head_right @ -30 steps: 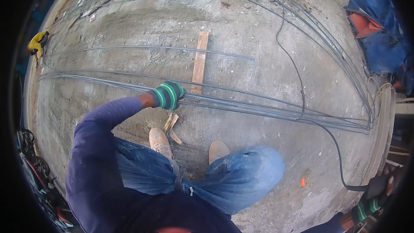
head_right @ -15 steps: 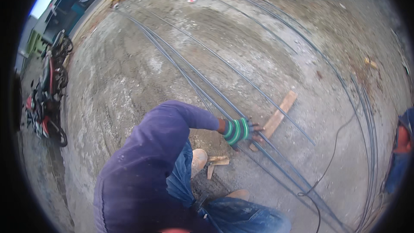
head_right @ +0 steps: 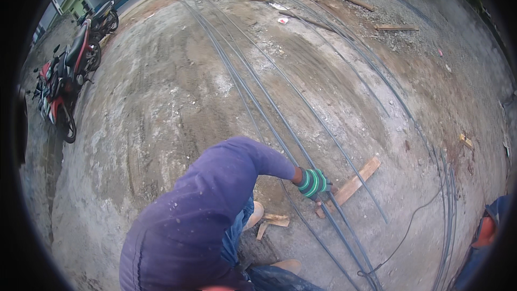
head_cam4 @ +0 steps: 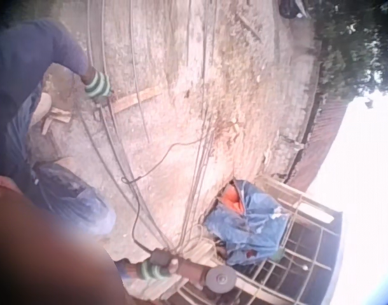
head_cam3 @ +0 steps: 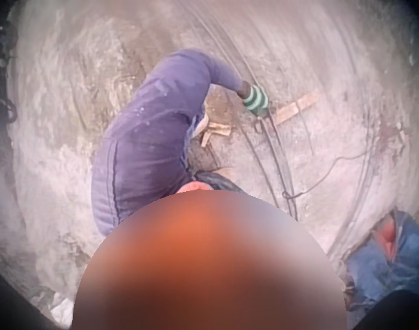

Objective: The person uses an angle grinder to cut several metal rods laid on the ground. They reposition the rods between cuts and continue cutting until the end of the clip.

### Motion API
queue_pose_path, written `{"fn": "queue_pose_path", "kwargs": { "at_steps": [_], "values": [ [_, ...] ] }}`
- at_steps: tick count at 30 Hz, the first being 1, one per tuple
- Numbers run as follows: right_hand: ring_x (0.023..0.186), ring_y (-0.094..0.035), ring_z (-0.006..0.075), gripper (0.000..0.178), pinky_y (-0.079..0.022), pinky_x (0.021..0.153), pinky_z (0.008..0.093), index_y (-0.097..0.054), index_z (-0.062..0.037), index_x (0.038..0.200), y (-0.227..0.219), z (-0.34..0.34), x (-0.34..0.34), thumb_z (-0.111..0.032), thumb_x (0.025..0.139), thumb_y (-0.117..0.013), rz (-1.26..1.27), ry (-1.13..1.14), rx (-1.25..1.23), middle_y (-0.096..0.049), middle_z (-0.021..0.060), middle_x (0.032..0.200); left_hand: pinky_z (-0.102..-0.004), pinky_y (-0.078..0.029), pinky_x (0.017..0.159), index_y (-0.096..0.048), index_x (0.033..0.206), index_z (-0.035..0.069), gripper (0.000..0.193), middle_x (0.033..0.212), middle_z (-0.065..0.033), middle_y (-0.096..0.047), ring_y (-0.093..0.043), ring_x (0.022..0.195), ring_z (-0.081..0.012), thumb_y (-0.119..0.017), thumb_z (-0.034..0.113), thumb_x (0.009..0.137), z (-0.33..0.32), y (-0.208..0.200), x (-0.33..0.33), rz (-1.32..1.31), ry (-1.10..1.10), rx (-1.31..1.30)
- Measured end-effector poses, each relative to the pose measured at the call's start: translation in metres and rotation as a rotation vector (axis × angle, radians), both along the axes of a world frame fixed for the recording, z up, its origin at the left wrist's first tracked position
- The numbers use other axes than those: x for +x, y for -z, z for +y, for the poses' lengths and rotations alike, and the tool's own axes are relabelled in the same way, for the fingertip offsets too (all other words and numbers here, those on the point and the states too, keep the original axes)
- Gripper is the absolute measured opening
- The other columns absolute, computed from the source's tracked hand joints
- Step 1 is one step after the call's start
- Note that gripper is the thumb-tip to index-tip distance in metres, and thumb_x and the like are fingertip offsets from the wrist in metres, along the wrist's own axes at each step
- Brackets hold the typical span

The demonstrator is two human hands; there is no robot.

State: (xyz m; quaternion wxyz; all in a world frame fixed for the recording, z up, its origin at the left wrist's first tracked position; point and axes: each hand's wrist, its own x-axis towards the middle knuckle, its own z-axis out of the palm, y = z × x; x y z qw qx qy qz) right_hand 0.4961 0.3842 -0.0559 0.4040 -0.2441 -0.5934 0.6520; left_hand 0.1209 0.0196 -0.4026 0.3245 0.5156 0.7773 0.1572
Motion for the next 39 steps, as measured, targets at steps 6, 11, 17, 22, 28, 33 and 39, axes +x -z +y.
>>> {"fn": "queue_pose_path", "kwargs": {
  "at_steps": [6, 11, 17, 22, 28, 33, 39],
  "values": [
    [0.108, -0.065, 0.0237, 0.065, -0.058, 0.089, 0.0453, -0.048, -0.0159, 0.154, 0.008, -0.008, -0.009, -0.013, 0.094, -0.073, 0.005, -0.018, 0.017, -0.065, 0.0067, 0.132, -0.0541, -0.056, 0.088, -0.073, 0.106, 0.005, 0.044, 0.101, -0.0212, -0.075, -0.073, 0.102, -0.0435, -0.07, 0.048, 0.096, -0.022, 0.034, -0.027, 0.191, -0.192, 0.06],
    [0.109, -0.064, 0.0225, 0.065, -0.057, 0.09, 0.0435, -0.046, -0.0141, 0.154, 0.011, -0.013, -0.013, -0.015, 0.095, -0.073, -0.014, -0.027, 0.027, -0.064, 0.0068, 0.132, -0.0531, -0.057, 0.082, -0.075, 0.094, 0.007, 0.022, 0.093, -0.0194, -0.075, -0.073, 0.095, -0.0423, -0.067, 0.028, 0.095, -0.022, 0.059, -0.051, 0.337, -0.142, 0.2],
    [0.11, -0.063, 0.021, 0.065, -0.056, 0.091, 0.0413, -0.045, -0.012, 0.155, 0.013, -0.017, -0.016, -0.016, 0.096, -0.073, -0.024, -0.019, 0.06, -0.063, 0.0071, 0.131, -0.052, -0.058, 0.081, -0.075, 0.098, 0.009, 0.019, 0.106, -0.0158, -0.075, -0.072, 0.103, -0.0381, -0.065, 0.025, 0.095, -0.002, 0.06, -0.064, 0.642, -0.022, 0.193],
    [0.112, -0.062, 0.0198, 0.066, -0.055, 0.093, 0.0394, -0.043, -0.0103, 0.156, 0.014, -0.006, -0.01, -0.018, 0.097, -0.072, -0.057, -0.002, 0.075, -0.062, 0.0072, 0.131, -0.0516, -0.053, 0.104, -0.052, 0.151, 0.009, 0.064, 0.15, -0.0182, -0.057, -0.059, 0.136, -0.0346, -0.072, 0.031, 0.095, 0.0, 0.036, -0.077, 0.669, 0.065, 0.146],
    [0.113, -0.061, 0.0184, 0.067, -0.054, 0.094, 0.0372, -0.041, -0.0082, 0.157, -0.012, 0.024, 0.054, -0.019, 0.099, -0.072, -0.115, 0.056, 0.116, -0.061, 0.0075, 0.131, -0.0586, -0.031, 0.126, -0.022, 0.171, 0.006, 0.137, 0.167, -0.0271, -0.04, -0.042, 0.152, -0.0458, -0.095, 0.06, 0.068, 0.021, 0.009, -0.108, 0.424, -0.03, -0.015],
    [0.114, -0.061, 0.0174, 0.068, -0.053, 0.095, 0.0358, -0.04, -0.0071, 0.158, -0.01, 0.023, 0.071, -0.02, 0.099, -0.073, -0.096, 0.048, 0.095, -0.06, 0.0077, 0.131, -0.0507, -0.046, 0.117, -0.041, 0.162, 0.004, 0.113, 0.15, -0.0234, -0.059, -0.058, 0.137, -0.0414, -0.095, 0.047, 0.072, 0.034, -0.003, -0.12, 0.363, 0.086, -0.095],
    [0.106, -0.061, 0.0191, 0.075, -0.059, 0.085, 0.036, -0.037, -0.0078, 0.159, 0.001, 0.009, 0.048, -0.017, 0.094, -0.075, -0.078, 0.085, 0.08, -0.058, 0.0081, 0.129, -0.0529, -0.057, 0.09, -0.071, 0.112, 0.005, 0.033, 0.105, -0.0191, -0.076, -0.074, 0.101, -0.0409, -0.079, 0.029, 0.09, 0.036, 0.032, -0.126, 0.473, 0.248, 0.005]
  ]
}}
